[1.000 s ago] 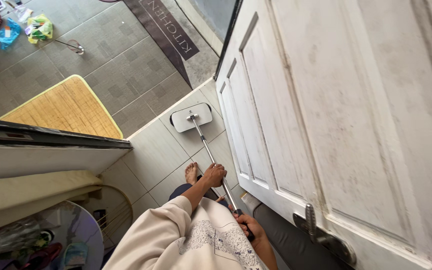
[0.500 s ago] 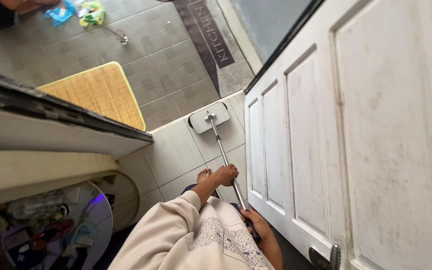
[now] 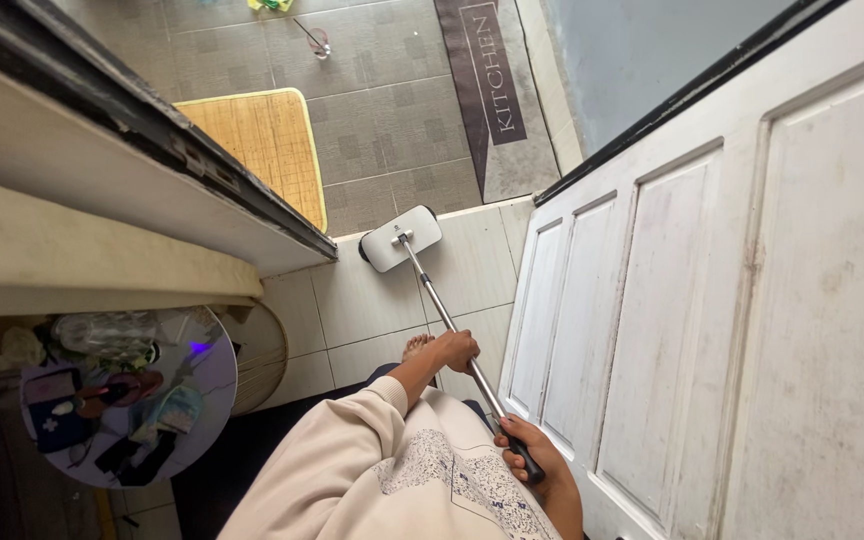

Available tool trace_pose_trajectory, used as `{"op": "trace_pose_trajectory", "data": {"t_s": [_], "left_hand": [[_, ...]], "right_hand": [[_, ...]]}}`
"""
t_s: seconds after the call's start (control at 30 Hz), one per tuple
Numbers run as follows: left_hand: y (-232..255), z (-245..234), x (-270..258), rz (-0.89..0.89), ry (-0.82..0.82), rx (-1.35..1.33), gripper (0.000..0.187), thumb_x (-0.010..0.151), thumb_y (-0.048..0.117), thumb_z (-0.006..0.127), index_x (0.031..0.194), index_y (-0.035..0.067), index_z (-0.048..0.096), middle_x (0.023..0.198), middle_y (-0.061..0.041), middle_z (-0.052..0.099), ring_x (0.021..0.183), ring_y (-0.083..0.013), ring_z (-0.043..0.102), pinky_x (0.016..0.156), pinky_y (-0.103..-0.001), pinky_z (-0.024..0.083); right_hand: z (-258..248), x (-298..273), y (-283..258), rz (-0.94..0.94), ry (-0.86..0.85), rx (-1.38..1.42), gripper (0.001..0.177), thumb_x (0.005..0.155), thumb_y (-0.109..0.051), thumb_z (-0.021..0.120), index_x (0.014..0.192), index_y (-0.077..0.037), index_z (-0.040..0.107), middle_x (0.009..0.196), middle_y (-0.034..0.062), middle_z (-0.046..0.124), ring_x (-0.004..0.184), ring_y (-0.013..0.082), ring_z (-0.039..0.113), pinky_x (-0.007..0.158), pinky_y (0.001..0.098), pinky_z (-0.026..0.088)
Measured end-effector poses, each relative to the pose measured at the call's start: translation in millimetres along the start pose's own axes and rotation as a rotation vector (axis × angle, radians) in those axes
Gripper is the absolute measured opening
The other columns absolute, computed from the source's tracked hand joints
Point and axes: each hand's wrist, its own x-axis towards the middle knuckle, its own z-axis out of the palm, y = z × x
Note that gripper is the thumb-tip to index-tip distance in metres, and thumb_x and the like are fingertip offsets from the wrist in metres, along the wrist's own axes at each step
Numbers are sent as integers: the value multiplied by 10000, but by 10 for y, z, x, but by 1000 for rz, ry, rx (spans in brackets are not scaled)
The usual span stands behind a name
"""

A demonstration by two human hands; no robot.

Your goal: The person mops the floor using a flat mop, moving it across the tiles in short strokes and occasionally adjusting the handle.

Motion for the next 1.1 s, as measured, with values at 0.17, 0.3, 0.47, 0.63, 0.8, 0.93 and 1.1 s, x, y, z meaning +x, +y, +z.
{"op": "trace_pose_trajectory", "data": {"t_s": [0.17, 0.3, 0.47, 0.63, 0.8, 0.93, 1.1], "left_hand": [[-178, -35, -160, -87, 12, -12, 343, 748, 482, 822, 836, 158, 753, 913, -24, 731, 1065, -273, 616, 850, -447, 547], [-225, 12, -280, -133, 25, -44, 337, 759, 468, 824, 870, 155, 762, 917, -45, 728, 1062, -277, 612, 883, -452, 527], [-139, 71, -339, -147, 53, -91, 348, 743, 479, 828, 877, 162, 782, 913, -86, 716, 1006, -310, 656, 834, -460, 552], [11, 115, -279, -135, -120, -88, 432, 795, 554, 793, 910, 138, 774, 876, -133, 731, 867, -367, 716, 780, -464, 579], [59, 154, -229, -61, -177, -111, 455, 751, 542, 824, 927, 125, 783, 865, -143, 749, 832, -371, 708, 758, -468, 571], [28, 175, -243, -69, -195, -76, 440, 759, 548, 800, 922, 140, 784, 851, -122, 757, 825, -344, 737, 742, -459, 592], [83, 131, -290, -117, -182, -61, 461, 778, 575, 804, 946, 146, 776, 936, -128, 740, 906, -360, 718, 779, -483, 572]], "right_hand": [[156, 143, -3, 8, -129, 60, 215, 984, -215, 613, 991, -34, 498, 748, 42, 540, 397, 53, 438, 276, 228, 327], [182, 171, 5, 35, -174, 73, 225, 990, -231, 591, 878, -55, 506, 585, 30, 512, 345, 56, 406, 262, 223, 304], [125, 100, 30, 155, -113, 104, 402, 1020, -327, 585, 771, -19, 514, 469, 36, 456, 317, 74, 384, 271, 217, 294], [-19, -88, 25, 184, -3, 28, 451, 971, -407, 597, 763, -9, 562, 429, 29, 416, 272, 99, 353, 266, 223, 298], [-117, -89, 103, 150, -37, 31, 417, 979, -372, 615, 789, -4, 564, 436, 28, 433, 286, 87, 380, 263, 226, 306], [-149, -18, 148, 64, -10, 122, 248, 957, -252, 608, 874, -21, 575, 530, 50, 545, 326, 86, 436, 264, 226, 297], [-349, 229, 330, 26, -37, 82, 204, 963, -211, 640, 911, -18, 599, 541, 59, 567, 334, 94, 465, 286, 228, 338]]}}
